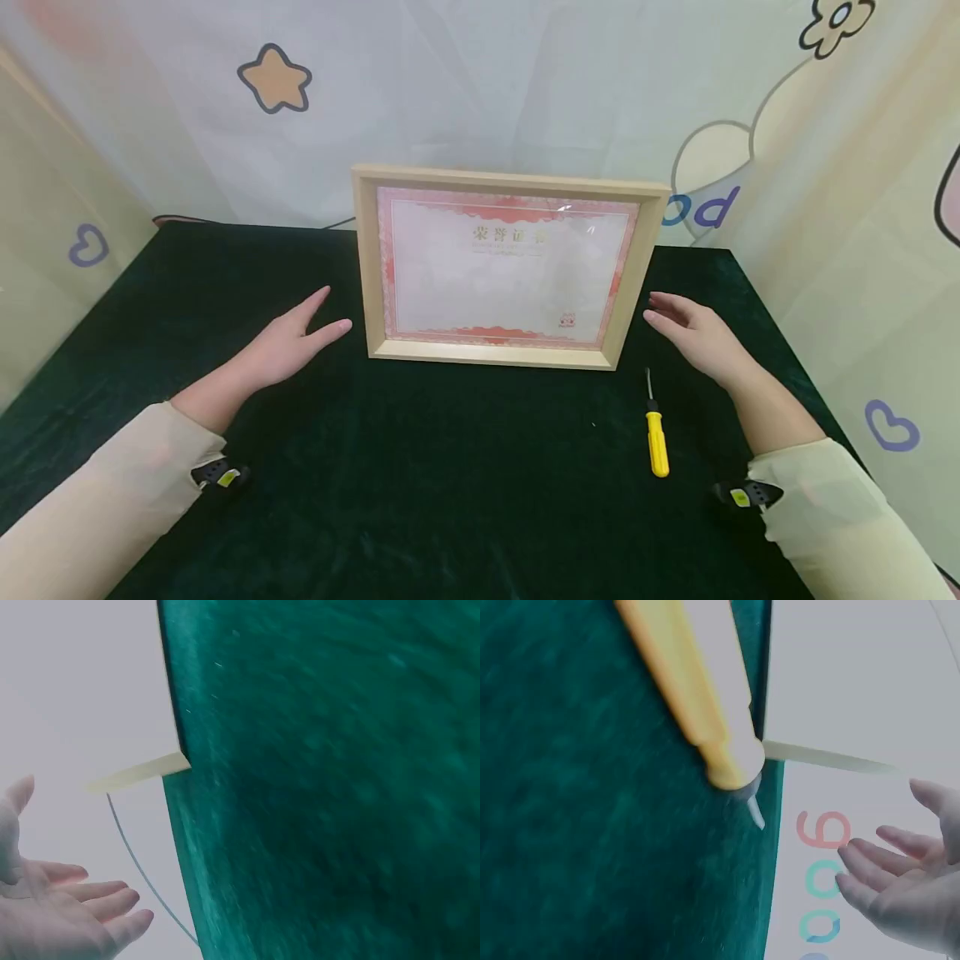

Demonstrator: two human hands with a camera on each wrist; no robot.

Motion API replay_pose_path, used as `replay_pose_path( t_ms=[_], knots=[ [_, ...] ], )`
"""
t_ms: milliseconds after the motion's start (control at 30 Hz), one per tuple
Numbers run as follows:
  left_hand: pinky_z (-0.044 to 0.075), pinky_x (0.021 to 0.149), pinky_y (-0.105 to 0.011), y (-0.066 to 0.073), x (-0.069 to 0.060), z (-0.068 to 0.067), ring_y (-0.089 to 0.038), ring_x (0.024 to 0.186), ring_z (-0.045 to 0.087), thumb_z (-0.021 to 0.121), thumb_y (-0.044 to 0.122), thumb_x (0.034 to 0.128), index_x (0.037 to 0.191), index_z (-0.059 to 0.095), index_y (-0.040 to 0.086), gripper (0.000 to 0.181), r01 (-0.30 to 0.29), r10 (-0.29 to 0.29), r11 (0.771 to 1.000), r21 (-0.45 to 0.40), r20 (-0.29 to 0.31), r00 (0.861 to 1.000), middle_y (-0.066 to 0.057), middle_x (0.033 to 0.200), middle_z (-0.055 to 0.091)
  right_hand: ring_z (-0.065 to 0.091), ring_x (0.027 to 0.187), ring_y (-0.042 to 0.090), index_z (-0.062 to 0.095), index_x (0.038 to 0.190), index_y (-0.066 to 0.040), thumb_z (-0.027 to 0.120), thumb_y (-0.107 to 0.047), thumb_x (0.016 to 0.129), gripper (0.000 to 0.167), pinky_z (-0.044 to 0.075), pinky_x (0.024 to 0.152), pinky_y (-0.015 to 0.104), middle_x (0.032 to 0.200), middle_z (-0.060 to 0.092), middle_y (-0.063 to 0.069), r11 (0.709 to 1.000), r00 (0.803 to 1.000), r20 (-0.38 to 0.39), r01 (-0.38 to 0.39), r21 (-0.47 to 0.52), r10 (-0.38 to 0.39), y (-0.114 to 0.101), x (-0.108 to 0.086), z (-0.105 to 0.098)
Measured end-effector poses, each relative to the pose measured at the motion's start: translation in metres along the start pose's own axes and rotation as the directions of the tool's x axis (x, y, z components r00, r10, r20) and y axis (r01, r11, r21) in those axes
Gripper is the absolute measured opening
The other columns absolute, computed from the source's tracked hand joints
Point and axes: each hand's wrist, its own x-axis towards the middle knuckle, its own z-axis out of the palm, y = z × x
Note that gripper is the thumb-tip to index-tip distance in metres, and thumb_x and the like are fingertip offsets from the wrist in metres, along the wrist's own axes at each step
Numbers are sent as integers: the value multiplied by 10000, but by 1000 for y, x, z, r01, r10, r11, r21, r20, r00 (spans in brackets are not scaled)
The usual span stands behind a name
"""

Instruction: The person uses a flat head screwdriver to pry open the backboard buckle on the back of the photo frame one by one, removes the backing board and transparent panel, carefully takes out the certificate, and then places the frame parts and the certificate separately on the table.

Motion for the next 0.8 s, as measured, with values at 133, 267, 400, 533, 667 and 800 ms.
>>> replay_pose_path(
  t_ms=[133, 267, 400, 533, 667, 800],
  knots=[
    [276, 1038, -523, 7, 2, 1, -354, 1364, 235, 435, 474, 957, 1491, 96, 35, 770, -19, 14, 989, -147, -35, 999, -197, 1513, 199, 380, 1278, 359, 282, 1447, -18, 387, -435, 982, 634, 340, 1007, 467, 1443, 349, 201, 983, 999, -46, 12, 181, -4, -6, 2, 0],
    [303, 1038, -479, 22, 6, -2, -332, 1353, 276, 432, 425, 972, 1497, 99, 65, 718, -22, 13, 951, -307, -31, 999, -169, 1512, 224, 395, 1280, 312, 277, 1463, -56, 391, -413, 986, 607, 385, 970, 312, 1465, 338, 157, 956, 997, -79, 47, 290, -25, -18, 4, -2],
    [299, 1046, -463, 36, 10, -4, -333, 1360, 256, 424, 416, 977, 1502, 66, 89, 715, -8, 22, 908, -418, 30, 999, -144, 1531, 168, 392, 1287, 321, 247, 1474, -65, 399, -413, 983, 621, 395, 950, 285, 1474, 323, 155, 945, 998, -57, 53, 322, -37, -29, 2, -4],
    [298, 1036, -497, 46, 14, -8, -386, 1345, 263, 339, 487, 980, 1500, 17, 83, 733, 66, -6, 887, -458, 132, 991, -185, 1530, 126, 385, 1287, 349, 186, 1488, -65, 328, -453, 991, 647, 379, 971, 393, 1473, 307, 188, 950, 999, 40, 15, 312, -29, -37, 1, -6],
    [322, 1004, -536, 50, 19, -10, -438, 1274, 360, 214, 610, 943, 1497, -19, 93, 793, 139, -48, 881, -451, 208, 977, -281, 1480, 201, 393, 1262, 397, 138, 1486, -25, 231, -515, 984, 708, 381, 958, 466, 1451, 301, 255, 958, 992, 127, -37, 286, 0, -43, 4, -6],
    [351, 984, -533, 53, 23, -9, -455, 1224, 416, 168, 671, 908, 1497, -39, 108, 841, 164, -67, 877, -452, 225, 972, -312, 1440, 261, 408, 1240, 419, 117, 1478, 4, 199, -529, 980, 734, 391, 948, 469, 1436, 302, 289, 958, 987, 157, -62, 279, 18, -47, 5, -5]
  ],
)
